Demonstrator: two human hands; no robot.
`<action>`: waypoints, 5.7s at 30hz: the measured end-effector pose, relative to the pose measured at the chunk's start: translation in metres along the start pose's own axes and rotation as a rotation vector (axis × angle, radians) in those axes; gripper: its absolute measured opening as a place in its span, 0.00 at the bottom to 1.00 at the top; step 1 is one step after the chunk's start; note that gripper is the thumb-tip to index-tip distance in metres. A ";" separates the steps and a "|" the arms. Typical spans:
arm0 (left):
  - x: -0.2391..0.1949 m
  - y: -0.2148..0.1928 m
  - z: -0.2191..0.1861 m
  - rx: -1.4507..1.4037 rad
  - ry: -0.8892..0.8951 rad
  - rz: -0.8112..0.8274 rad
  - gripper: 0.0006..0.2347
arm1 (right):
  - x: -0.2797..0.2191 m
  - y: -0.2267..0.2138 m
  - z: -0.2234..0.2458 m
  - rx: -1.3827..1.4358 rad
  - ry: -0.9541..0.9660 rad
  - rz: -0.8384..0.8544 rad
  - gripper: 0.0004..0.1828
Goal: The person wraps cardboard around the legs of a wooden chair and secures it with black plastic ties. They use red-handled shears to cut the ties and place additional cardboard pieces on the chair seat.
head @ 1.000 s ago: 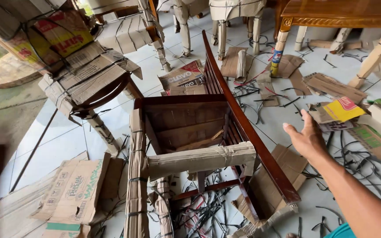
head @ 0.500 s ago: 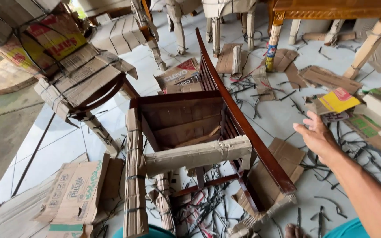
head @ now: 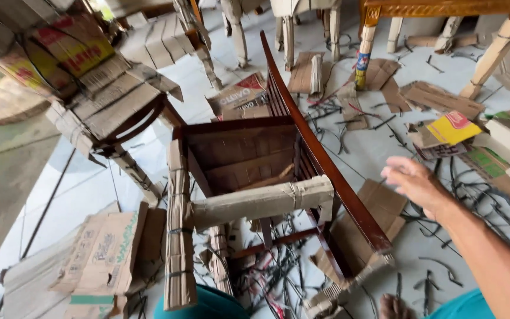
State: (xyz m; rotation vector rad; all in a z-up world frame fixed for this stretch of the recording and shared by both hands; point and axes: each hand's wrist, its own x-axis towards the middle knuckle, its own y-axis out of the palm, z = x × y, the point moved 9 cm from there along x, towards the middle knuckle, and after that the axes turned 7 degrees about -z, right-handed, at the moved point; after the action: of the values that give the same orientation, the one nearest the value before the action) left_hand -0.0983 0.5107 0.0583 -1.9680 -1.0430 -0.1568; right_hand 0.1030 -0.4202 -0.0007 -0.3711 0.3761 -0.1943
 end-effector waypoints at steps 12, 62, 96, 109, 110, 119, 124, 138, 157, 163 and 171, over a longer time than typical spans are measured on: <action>-0.154 0.177 -0.329 -0.038 -0.137 0.699 0.35 | -0.013 0.071 -0.003 -0.324 -0.044 0.257 0.37; -0.213 0.314 -0.451 0.257 0.742 1.042 0.21 | -0.030 0.237 0.073 -0.756 -1.252 0.346 0.37; -0.205 0.271 -0.432 0.451 0.886 1.058 0.40 | -0.030 0.268 0.063 -0.817 -1.489 0.308 0.25; -0.190 0.338 -0.365 0.600 0.762 0.918 0.21 | -0.035 0.262 0.078 -0.815 -1.286 0.417 0.25; -0.189 0.340 -0.365 0.606 0.770 0.912 0.20 | -0.027 0.264 0.074 -0.840 -1.197 0.437 0.26; -0.190 0.323 -0.395 0.614 0.665 1.034 0.23 | -0.016 0.269 0.070 -0.863 -0.929 0.530 0.22; -0.204 0.306 -0.437 0.447 0.504 1.191 0.36 | -0.026 0.265 0.077 -0.810 -0.953 0.501 0.22; -0.234 0.385 -0.431 0.545 0.781 1.061 0.16 | 0.016 0.227 0.041 -0.824 -0.885 0.610 0.23; -0.270 0.425 -0.453 0.451 0.910 0.996 0.18 | -0.065 0.239 -0.027 -0.796 -0.649 0.589 0.12; -0.270 0.433 -0.451 0.477 0.923 0.985 0.16 | -0.016 0.270 -0.072 0.218 0.115 0.455 0.52; -0.264 0.401 -0.473 0.512 0.930 0.952 0.16 | -0.024 0.257 -0.054 0.443 0.041 0.257 0.27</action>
State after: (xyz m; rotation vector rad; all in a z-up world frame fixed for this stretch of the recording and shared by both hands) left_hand 0.1486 -0.1098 -0.0362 -1.4391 0.4431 -0.2103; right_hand 0.0897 -0.1965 -0.1396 0.1188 0.4051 -0.0304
